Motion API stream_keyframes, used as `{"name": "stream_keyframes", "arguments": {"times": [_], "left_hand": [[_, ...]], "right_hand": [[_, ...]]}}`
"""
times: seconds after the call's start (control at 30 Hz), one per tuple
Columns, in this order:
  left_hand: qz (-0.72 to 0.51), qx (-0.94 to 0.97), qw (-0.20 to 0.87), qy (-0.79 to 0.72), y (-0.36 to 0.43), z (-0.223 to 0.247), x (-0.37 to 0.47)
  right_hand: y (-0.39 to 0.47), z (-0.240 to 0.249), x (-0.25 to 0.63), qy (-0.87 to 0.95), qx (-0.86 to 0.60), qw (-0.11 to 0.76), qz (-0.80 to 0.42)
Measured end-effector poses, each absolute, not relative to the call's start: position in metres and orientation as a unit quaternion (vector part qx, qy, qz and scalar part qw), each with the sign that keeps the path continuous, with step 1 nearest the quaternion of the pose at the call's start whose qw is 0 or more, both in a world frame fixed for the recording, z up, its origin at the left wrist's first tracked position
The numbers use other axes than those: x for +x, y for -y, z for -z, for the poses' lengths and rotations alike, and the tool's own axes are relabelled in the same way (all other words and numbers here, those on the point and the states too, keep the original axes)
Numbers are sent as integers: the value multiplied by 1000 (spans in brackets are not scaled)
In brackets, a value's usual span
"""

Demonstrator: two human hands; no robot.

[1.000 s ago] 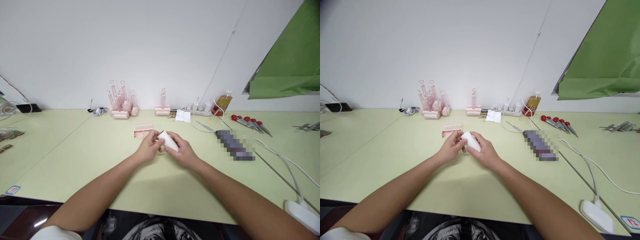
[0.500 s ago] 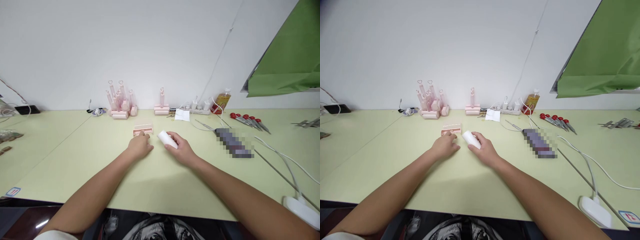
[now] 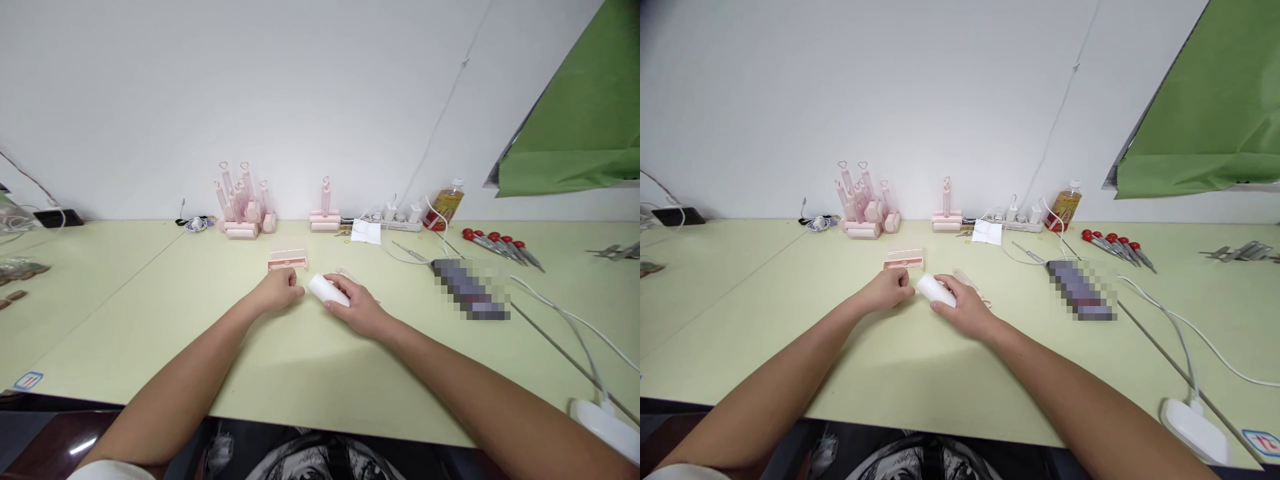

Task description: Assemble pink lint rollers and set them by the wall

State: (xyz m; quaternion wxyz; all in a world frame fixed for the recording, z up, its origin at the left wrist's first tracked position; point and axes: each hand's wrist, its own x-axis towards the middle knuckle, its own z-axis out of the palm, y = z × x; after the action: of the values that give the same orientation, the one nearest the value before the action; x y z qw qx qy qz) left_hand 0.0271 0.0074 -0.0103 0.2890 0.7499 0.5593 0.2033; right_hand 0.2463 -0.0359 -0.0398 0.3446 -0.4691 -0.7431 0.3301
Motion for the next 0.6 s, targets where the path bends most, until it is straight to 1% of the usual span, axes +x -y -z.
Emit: {"name": "stream_keyframes", "arguments": {"times": [0.1, 0.2, 0.27, 0.43, 0.6], "left_hand": [[-345, 675, 387, -525, -7, 10, 33], [-422, 637, 456, -456, -7, 11, 38], [-425, 661, 452, -421, -6, 12, 40], [-425, 715, 401, -383, -5, 17, 39], [-404, 732, 414, -361, -5, 20, 38]], "right_hand": [[35, 41, 246, 746, -460, 347, -336], [35, 41, 246, 743, -457, 353, -340], [34, 40, 246, 737, -458, 359, -344], [35, 38, 245, 750, -445, 354, -338], [37, 37, 244, 753, -446, 348, -337]]}}
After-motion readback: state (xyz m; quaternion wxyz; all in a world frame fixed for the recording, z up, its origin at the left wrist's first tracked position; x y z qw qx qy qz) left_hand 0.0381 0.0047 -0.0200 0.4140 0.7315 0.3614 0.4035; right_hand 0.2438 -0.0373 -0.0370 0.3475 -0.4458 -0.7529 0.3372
